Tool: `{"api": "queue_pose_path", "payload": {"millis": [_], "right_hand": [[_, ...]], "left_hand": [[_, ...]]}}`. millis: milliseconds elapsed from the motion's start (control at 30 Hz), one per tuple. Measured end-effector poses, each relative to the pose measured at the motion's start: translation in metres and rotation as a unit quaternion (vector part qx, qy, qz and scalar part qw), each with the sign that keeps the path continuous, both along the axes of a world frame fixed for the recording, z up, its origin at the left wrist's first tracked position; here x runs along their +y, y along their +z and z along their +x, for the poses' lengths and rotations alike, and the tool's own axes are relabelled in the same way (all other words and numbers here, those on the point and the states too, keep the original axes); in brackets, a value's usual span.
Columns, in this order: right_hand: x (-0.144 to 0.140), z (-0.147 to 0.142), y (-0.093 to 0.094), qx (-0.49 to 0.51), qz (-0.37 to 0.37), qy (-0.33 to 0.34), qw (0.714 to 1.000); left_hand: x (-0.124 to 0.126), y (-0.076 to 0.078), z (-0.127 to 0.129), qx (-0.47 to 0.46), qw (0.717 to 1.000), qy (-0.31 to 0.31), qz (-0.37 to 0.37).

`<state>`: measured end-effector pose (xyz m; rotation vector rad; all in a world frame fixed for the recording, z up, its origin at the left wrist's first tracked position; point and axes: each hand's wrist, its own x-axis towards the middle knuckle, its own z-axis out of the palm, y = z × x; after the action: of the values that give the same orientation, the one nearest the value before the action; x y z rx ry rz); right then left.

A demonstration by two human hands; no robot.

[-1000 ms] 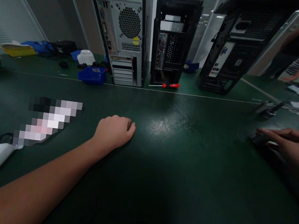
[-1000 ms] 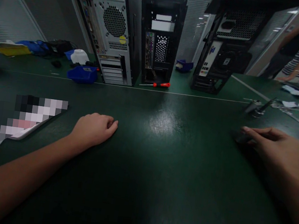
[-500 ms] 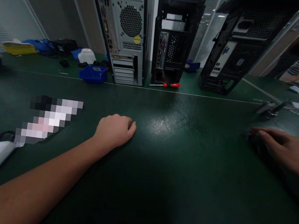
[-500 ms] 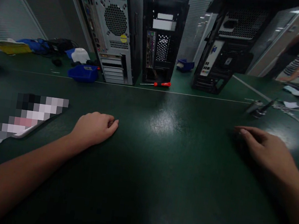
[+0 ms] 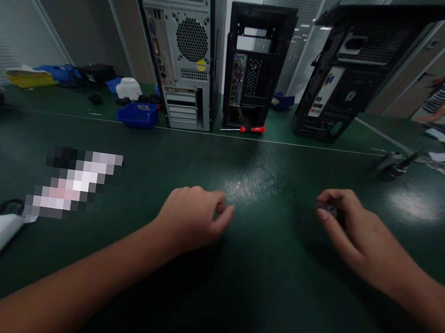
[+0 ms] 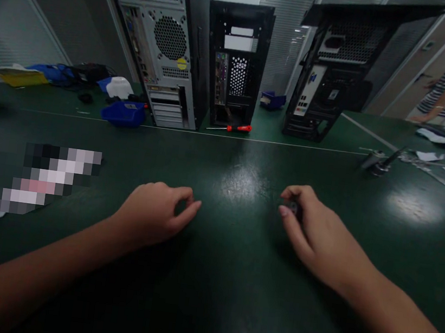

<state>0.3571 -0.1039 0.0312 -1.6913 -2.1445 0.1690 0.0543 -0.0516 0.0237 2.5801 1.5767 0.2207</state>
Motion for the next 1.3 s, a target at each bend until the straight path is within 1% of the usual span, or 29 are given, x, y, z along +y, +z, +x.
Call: {"api": "queue_pose_path", "payload": {"millis": [67, 167, 233, 267, 333, 467, 533, 600, 667, 733, 767, 833, 900, 967, 1067, 1133, 1200, 1300], "right_hand": [[-0.01, -0.026, -0.003, -0.002, 0.007, 0.067, 0.998], [-0.02, -0.057, -0.007, -0.03, 0.019, 0.152, 0.988], [-0.022, -0.07, -0.01, -0.044, 0.021, 0.189, 0.981], [-0.023, -0.074, -0.011, -0.047, 0.02, 0.201, 0.978], [-0.022, -0.079, -0.013, -0.049, 0.022, 0.21, 0.976], [-0.022, -0.079, -0.014, -0.049, 0.028, 0.214, 0.975], [-0.022, -0.078, -0.016, -0.053, 0.03, 0.221, 0.973], [-0.02, -0.075, -0.02, -0.058, 0.047, 0.212, 0.975], [-0.015, -0.07, -0.024, -0.054, 0.077, 0.181, 0.979], [-0.01, -0.063, -0.026, -0.032, 0.098, 0.147, 0.984], [-0.008, -0.059, -0.026, -0.015, 0.104, 0.137, 0.985], [-0.006, -0.054, -0.025, 0.025, 0.118, 0.143, 0.982], [-0.007, -0.052, -0.022, 0.059, 0.134, 0.178, 0.973], [-0.009, -0.054, -0.019, 0.07, 0.138, 0.215, 0.964], [-0.014, -0.063, -0.018, 0.028, 0.109, 0.25, 0.962], [-0.015, -0.068, -0.019, -0.013, 0.108, 0.268, 0.957], [-0.014, -0.07, -0.021, -0.037, 0.133, 0.282, 0.95], [-0.011, -0.064, -0.023, -0.044, 0.161, 0.283, 0.945]], "left_hand": [[-0.017, 0.0, 0.012, -0.047, 0.996, -0.069, -0.027], [-0.037, -0.008, 0.024, -0.111, 0.977, -0.171, -0.062], [-0.044, -0.015, 0.026, -0.138, 0.964, -0.22, -0.065], [-0.046, -0.018, 0.027, -0.146, 0.96, -0.232, -0.062], [-0.048, -0.022, 0.027, -0.154, 0.958, -0.237, -0.054], [-0.046, -0.025, 0.028, -0.169, 0.955, -0.241, -0.031], [-0.045, -0.026, 0.028, -0.178, 0.956, -0.232, -0.007], [-0.042, -0.027, 0.027, -0.192, 0.963, -0.19, 0.019], [-0.037, -0.027, 0.025, -0.22, 0.968, -0.122, 0.026], [-0.031, -0.025, 0.023, -0.264, 0.963, -0.056, 0.004], [-0.028, -0.025, 0.023, -0.287, 0.957, -0.032, -0.012], [-0.024, -0.024, 0.022, -0.321, 0.946, -0.015, -0.041], [-0.023, -0.024, 0.021, -0.333, 0.941, -0.035, -0.054], [-0.024, -0.024, 0.021, -0.332, 0.937, -0.09, -0.062], [-0.028, -0.025, 0.02, -0.315, 0.923, -0.197, -0.099], [-0.028, -0.024, 0.019, -0.293, 0.916, -0.242, -0.127], [-0.028, -0.024, 0.018, -0.277, 0.918, -0.251, -0.134], [-0.029, -0.025, 0.018, -0.296, 0.918, -0.236, -0.117]]}}
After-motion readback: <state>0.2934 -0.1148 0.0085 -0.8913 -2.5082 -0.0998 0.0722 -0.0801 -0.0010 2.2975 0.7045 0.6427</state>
